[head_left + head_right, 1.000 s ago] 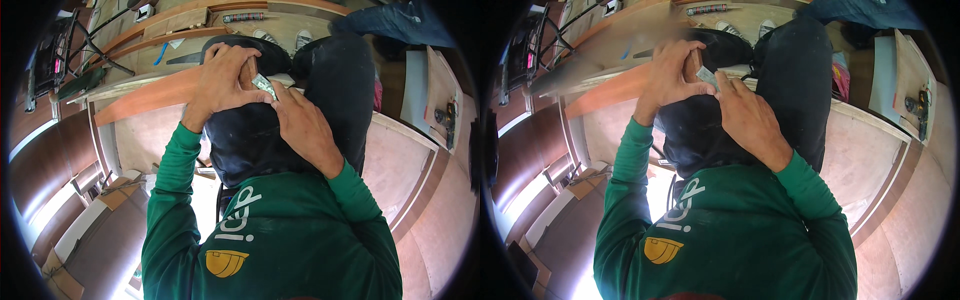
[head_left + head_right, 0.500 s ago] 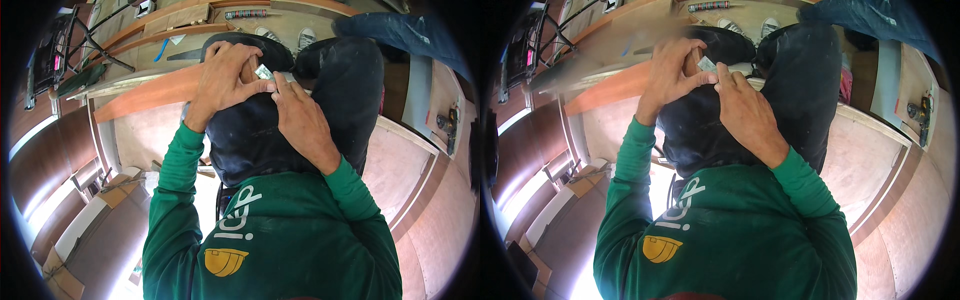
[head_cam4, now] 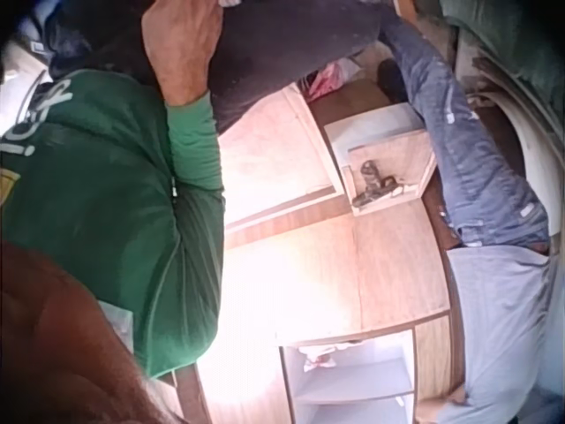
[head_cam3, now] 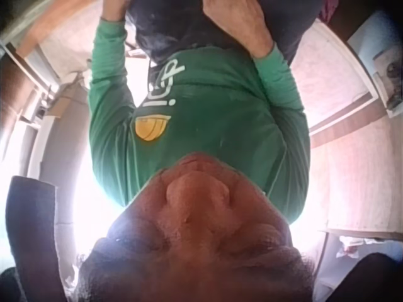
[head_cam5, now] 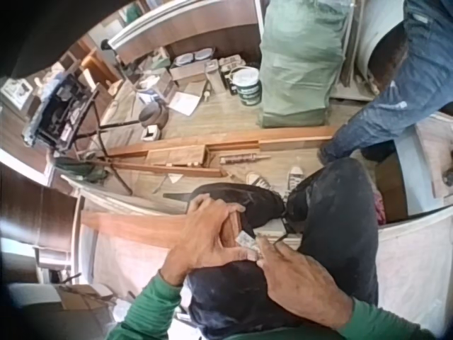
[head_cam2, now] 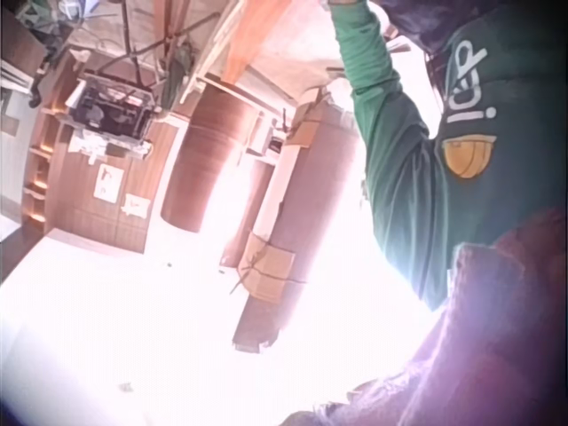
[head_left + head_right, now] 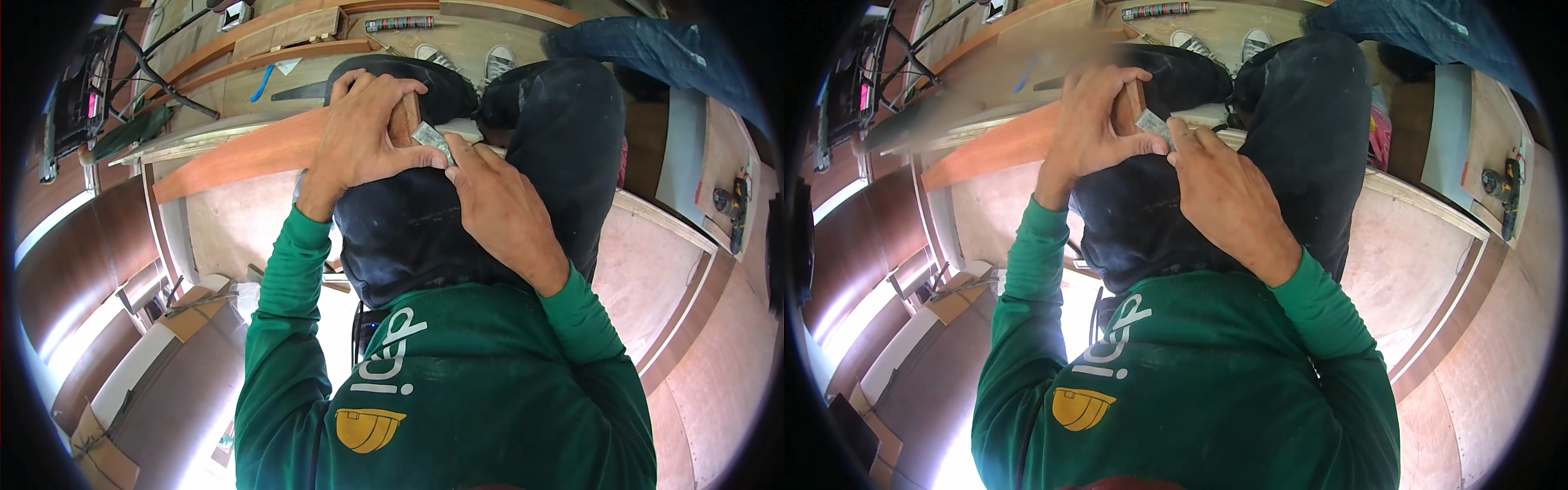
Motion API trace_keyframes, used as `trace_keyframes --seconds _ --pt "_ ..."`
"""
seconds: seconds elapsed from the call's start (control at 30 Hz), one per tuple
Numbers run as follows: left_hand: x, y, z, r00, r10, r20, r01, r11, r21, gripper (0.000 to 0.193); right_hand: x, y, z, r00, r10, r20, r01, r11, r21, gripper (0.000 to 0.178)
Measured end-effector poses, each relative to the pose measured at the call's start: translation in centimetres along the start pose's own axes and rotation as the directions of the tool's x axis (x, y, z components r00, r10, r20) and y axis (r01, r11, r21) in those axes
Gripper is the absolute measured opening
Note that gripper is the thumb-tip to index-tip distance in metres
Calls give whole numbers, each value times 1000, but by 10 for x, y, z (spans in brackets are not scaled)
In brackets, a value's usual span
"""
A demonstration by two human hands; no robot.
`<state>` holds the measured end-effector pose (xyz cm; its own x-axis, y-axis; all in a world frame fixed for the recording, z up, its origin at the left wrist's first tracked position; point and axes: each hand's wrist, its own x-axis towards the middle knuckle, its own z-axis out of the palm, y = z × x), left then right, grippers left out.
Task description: The person uses a square and a pencil to mark lines on a piece of wood, then uses a chisel and their hands to carve out or refine a small section of the wood.
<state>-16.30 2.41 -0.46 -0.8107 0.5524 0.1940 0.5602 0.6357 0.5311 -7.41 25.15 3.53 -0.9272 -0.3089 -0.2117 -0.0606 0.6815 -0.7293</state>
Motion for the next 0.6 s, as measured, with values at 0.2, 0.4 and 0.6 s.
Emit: trace_keyframes --seconds 0.2,0.4,0.6 --pt "0 -5 4 1000 -1 -8 1 1000 7 86 3 5 11 999 -1 -53 -1 999 -36 43" --pt "2 -5 7 998 -4 -55 5 1000 8 79 5 9 25 991 -21 -133 12 998 -65 44" --pt "5 -6 7 998 -31 -57 29 999 -29 79 7 9 34 981 -21 -193 7 997 -74 44"
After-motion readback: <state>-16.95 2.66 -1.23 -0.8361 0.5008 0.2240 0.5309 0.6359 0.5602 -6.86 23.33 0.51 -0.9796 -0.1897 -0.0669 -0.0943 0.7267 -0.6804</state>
